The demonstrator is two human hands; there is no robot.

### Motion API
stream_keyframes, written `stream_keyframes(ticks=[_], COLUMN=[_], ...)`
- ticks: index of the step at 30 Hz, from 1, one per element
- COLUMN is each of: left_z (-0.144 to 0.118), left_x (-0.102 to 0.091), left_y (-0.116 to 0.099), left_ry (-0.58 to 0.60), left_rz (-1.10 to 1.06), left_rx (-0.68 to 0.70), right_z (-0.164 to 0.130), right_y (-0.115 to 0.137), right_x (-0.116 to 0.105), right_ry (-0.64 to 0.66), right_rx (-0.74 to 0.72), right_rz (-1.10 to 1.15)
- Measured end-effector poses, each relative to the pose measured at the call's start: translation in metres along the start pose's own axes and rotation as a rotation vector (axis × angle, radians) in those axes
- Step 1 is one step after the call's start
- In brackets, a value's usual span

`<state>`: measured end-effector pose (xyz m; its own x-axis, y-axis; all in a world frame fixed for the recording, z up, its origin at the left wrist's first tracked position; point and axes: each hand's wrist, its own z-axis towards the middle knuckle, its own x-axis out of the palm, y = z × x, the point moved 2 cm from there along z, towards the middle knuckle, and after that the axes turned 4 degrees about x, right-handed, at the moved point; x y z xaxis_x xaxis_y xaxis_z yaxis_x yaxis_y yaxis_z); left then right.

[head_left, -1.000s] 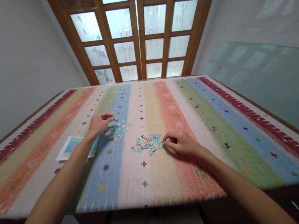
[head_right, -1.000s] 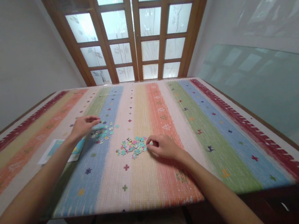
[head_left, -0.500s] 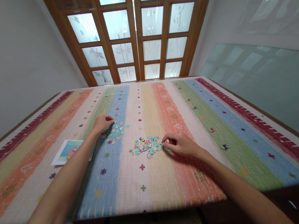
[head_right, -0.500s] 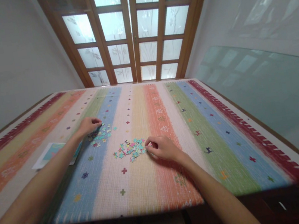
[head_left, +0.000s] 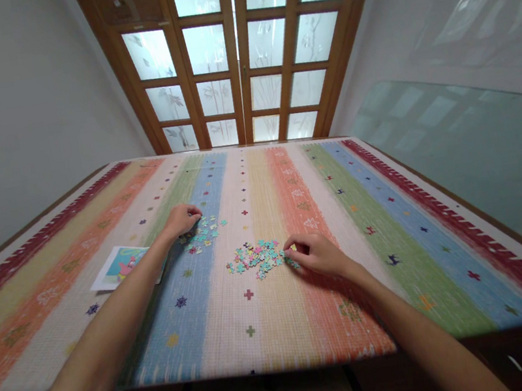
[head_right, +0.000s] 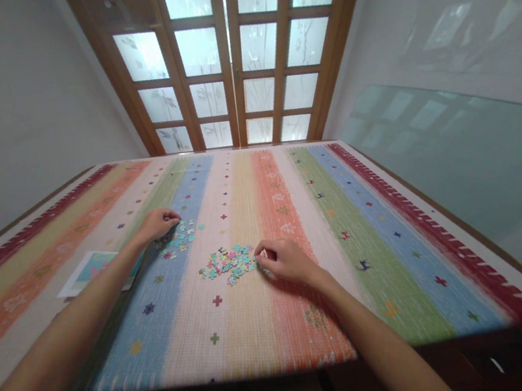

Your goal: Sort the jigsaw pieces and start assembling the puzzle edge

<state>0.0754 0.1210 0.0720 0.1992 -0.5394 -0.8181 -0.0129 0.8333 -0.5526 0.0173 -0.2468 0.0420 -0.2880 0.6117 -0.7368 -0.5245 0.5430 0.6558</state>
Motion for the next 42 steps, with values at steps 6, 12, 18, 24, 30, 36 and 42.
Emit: stream_keyframes(ticks=[6,12,18,24,30,36,42], left_z=[-0.015,-0.06,-0.104,-0.118,-0.128,-0.143,-0.149], left_x=[-0.005,0.013,0.037,0.044,0.043,0.053,0.053], left_y=[-0.01,-0.03,-0.043,-0.044,-0.05,-0.063,-0.065], left_ry=[-0.079,0.095,0.224,0.224,0.172,0.186,0.156], left_rz=[-0.032,-0.037,-0.039,0.005,0.026,0.055,0.051], left_rx=[0.104,0.346,0.548,0.632,0.668,0.756,0.767], right_z=[0.001,0.0,0.0,0.0,0.0,0.0,0.0], right_y=[0.0,0.001,0.001,0.0,0.001,0.003,0.003], right_x=[-0.001,-0.001,0.0,0.001,0.002,0.003,0.003], right_ry=[0.004,-0.013,0.002,0.0,-0.002,0.007,0.001], right_rx=[0.008,-0.004,0.002,-0.01,-0.026,-0.028,-0.036], right_rz=[-0.006,-0.012,-0.017,-0.023,-0.025,-0.037,-0.046])
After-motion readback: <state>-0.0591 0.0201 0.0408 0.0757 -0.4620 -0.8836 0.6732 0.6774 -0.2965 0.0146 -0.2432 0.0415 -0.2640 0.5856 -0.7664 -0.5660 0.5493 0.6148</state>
